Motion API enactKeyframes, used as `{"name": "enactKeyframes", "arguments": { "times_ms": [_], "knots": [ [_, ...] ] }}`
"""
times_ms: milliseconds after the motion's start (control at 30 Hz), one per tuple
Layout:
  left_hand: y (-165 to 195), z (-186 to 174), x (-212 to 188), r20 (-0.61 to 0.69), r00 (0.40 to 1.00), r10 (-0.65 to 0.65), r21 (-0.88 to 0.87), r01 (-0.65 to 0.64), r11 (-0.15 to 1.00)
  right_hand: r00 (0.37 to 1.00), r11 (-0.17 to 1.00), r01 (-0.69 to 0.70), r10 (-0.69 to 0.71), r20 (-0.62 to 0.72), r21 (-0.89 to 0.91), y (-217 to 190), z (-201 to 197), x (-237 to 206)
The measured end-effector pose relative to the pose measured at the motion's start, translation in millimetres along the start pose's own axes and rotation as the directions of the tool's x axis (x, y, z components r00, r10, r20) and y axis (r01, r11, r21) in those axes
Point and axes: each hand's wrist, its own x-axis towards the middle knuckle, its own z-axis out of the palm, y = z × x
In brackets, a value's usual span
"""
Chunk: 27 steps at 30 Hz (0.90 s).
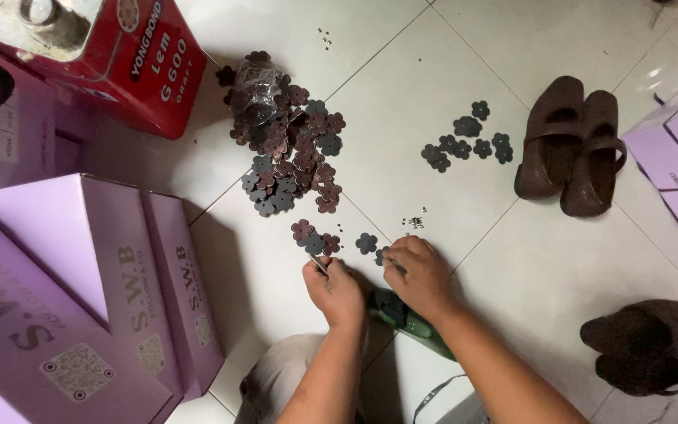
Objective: The person assembles flower-shaped decorations onto a green shoe last using a metal rod and small fasteners. They pick up the flower pieces, align them with the rod, and secure them with fasteners, repeating the process for multiple flowers.
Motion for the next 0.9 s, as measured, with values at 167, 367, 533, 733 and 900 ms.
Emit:
{"name": "enactKeyframes", "arguments": {
  "times_ms": [167, 367, 533, 733, 900],
  "knots": [
    [-3.7, -1.7, 4.2, -0.065, 0.989, 0.133, 0.111, -0.125, 0.986, 0.988, 0.989, 0.126, -0.119, 0.102, -0.071, -24.1, 23.2, 35.7],
    [-0.5, -1.5, 4.9, -0.070, 0.990, 0.119, 0.097, -0.112, 0.989, 0.969, 0.995, 0.039, -0.014, 0.246, -0.097, -52.1, 40.1, 64.4],
    [1.4, -0.1, 3.1, -0.034, 0.988, 0.150, 0.136, -0.144, 0.980, 0.950, 0.990, -0.131, 0.141, 0.279, -0.055, -41.7, 39.8, 49.7],
    [6.4, 4.7, 0.5, 0.120, 0.991, 0.061, -0.102, -0.049, 0.994, 0.898, 0.773, -0.440, 0.367, 0.243, 0.457, -12.1, 50.8, 24.3],
    [11.8, 4.6, -4.3, 0.191, 0.978, -0.087, -0.048, 0.098, 0.994, 0.836, 0.705, -0.544, 0.503, 0.218, 0.455, 26.1, 26.7, 13.2]
  ]
}}
